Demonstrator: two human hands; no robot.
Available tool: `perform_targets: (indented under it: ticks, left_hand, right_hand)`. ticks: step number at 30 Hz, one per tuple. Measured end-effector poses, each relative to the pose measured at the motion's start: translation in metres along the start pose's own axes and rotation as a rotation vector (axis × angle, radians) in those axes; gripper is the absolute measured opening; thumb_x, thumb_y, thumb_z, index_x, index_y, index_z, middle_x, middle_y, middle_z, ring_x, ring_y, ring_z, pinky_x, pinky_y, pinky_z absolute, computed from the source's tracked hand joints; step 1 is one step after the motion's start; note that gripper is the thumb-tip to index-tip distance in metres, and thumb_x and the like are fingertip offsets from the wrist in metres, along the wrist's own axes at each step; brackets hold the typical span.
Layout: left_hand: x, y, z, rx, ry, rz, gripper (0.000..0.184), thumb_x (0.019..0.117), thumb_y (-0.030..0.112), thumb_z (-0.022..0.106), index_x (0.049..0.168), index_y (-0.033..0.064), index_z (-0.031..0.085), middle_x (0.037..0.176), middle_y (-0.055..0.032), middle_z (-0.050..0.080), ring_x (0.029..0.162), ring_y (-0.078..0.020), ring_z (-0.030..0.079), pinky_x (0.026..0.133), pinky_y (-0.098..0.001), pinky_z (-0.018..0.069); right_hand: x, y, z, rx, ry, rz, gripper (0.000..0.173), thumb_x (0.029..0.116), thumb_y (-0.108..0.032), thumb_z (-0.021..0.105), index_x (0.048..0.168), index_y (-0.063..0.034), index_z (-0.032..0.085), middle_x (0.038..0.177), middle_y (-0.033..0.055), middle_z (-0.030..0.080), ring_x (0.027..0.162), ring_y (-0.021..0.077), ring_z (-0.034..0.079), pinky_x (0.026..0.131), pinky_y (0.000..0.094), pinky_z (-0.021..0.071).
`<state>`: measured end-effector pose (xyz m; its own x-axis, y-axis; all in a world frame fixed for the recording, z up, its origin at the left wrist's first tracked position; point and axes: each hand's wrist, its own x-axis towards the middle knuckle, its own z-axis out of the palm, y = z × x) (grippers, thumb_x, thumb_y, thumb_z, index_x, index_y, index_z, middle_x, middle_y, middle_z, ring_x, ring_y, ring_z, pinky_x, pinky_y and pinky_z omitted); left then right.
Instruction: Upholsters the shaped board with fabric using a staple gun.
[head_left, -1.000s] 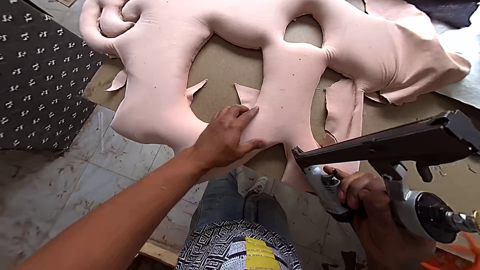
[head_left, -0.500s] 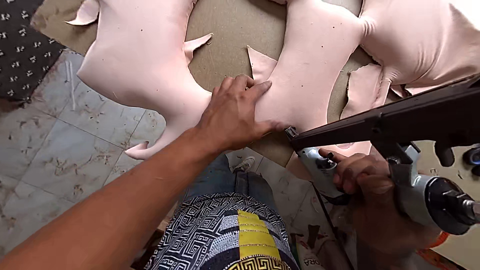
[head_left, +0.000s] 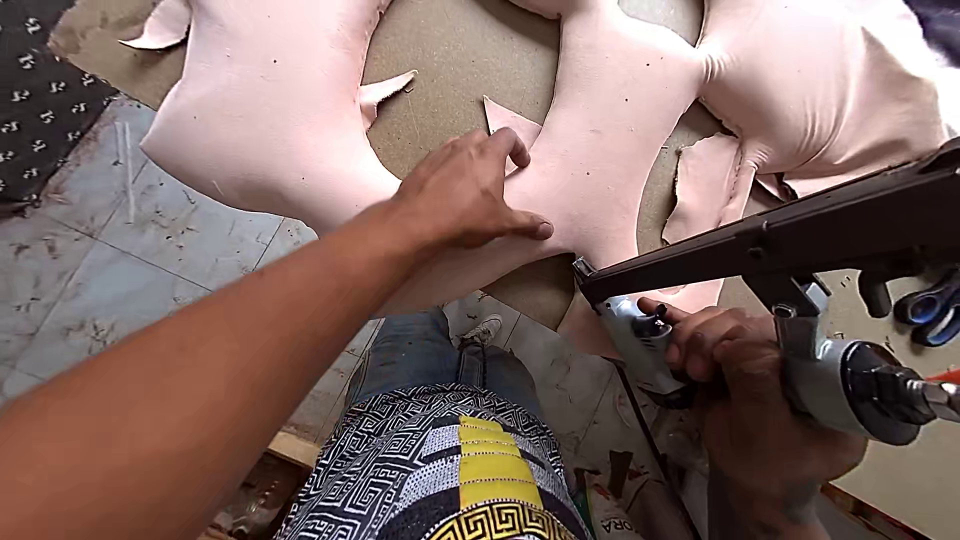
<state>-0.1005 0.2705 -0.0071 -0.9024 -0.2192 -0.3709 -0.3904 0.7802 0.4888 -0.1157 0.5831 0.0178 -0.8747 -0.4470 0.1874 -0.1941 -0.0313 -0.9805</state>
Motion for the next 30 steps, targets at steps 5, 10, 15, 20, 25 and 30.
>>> perform_targets:
  ticks: [5, 10, 15, 20, 25, 30]
  left_hand:
    - [0.019, 0.028, -0.010, 0.231, -0.132, -0.057, 0.102, 0.0538, 0.072, 0.089, 0.129, 0.0152, 0.050, 0.105, -0.0114, 0.062, 0.098, -0.0330, 0.065, 0.077, -0.0561, 0.0532]
    - [0.015, 0.033, 0.004, 0.258, -0.083, -0.063, 0.116, 0.0525, 0.073, 0.088, 0.143, 0.0166, 0.043, 0.118, -0.0154, 0.057, 0.110, -0.0370, 0.060, 0.080, -0.0539, 0.0540]
    - [0.004, 0.026, 0.023, 0.232, 0.065, -0.009, 0.113, 0.0547, 0.073, 0.083, 0.144, 0.0162, 0.046, 0.120, -0.0161, 0.057, 0.113, -0.0383, 0.056, 0.082, -0.0527, 0.0498]
    - [-0.001, 0.021, 0.032, 0.200, 0.131, 0.021, 0.111, 0.0562, 0.069, 0.082, 0.146, 0.0165, 0.046, 0.121, -0.0174, 0.055, 0.114, -0.0394, 0.055, 0.082, -0.0529, 0.0474]
    - [-0.003, 0.023, 0.030, 0.197, 0.105, 0.006, 0.111, 0.0576, 0.067, 0.083, 0.149, 0.0186, 0.042, 0.123, -0.0168, 0.054, 0.117, -0.0388, 0.053, 0.084, -0.0526, 0.0462]
    - [-0.003, 0.023, 0.029, 0.176, 0.092, 0.007, 0.113, 0.0590, 0.063, 0.084, 0.152, 0.0182, 0.040, 0.125, -0.0181, 0.053, 0.121, -0.0403, 0.052, 0.086, -0.0542, 0.0463]
  right_hand:
    - [-0.004, -0.001, -0.006, 0.001, 0.043, 0.004, 0.020, 0.0984, -0.031, 0.071, 0.087, -0.0152, 0.067, 0.066, 0.0001, 0.061, 0.061, 0.0191, 0.066, 0.076, 0.0491, 0.0643]
    - [-0.002, -0.001, -0.002, -0.033, 0.046, 0.001, 0.017, 0.0974, -0.031, 0.072, 0.090, -0.0157, 0.067, 0.067, -0.0007, 0.061, 0.061, 0.0188, 0.066, 0.076, 0.0509, 0.0646]
    - [0.007, 0.000, 0.010, -0.107, 0.015, -0.028, 0.018, 0.0948, -0.032, 0.076, 0.090, -0.0175, 0.066, 0.068, -0.0015, 0.062, 0.060, 0.0171, 0.065, 0.070, 0.0458, 0.0645]
    - [0.017, -0.007, 0.028, -0.213, -0.036, -0.041, 0.014, 0.0967, -0.032, 0.073, 0.095, -0.0198, 0.067, 0.073, -0.0045, 0.064, 0.062, 0.0125, 0.064, 0.063, 0.0359, 0.0617]
    - [0.021, -0.011, 0.048, -0.329, 0.044, -0.032, 0.021, 0.0922, -0.030, 0.079, 0.099, -0.0162, 0.064, 0.077, -0.0018, 0.069, 0.064, 0.0149, 0.068, 0.059, 0.0342, 0.0608]
    - [0.026, -0.012, 0.059, -0.441, 0.112, -0.014, 0.029, 0.0899, -0.030, 0.081, 0.099, -0.0117, 0.060, 0.074, -0.0011, 0.067, 0.061, 0.0164, 0.068, 0.055, 0.0360, 0.0612]
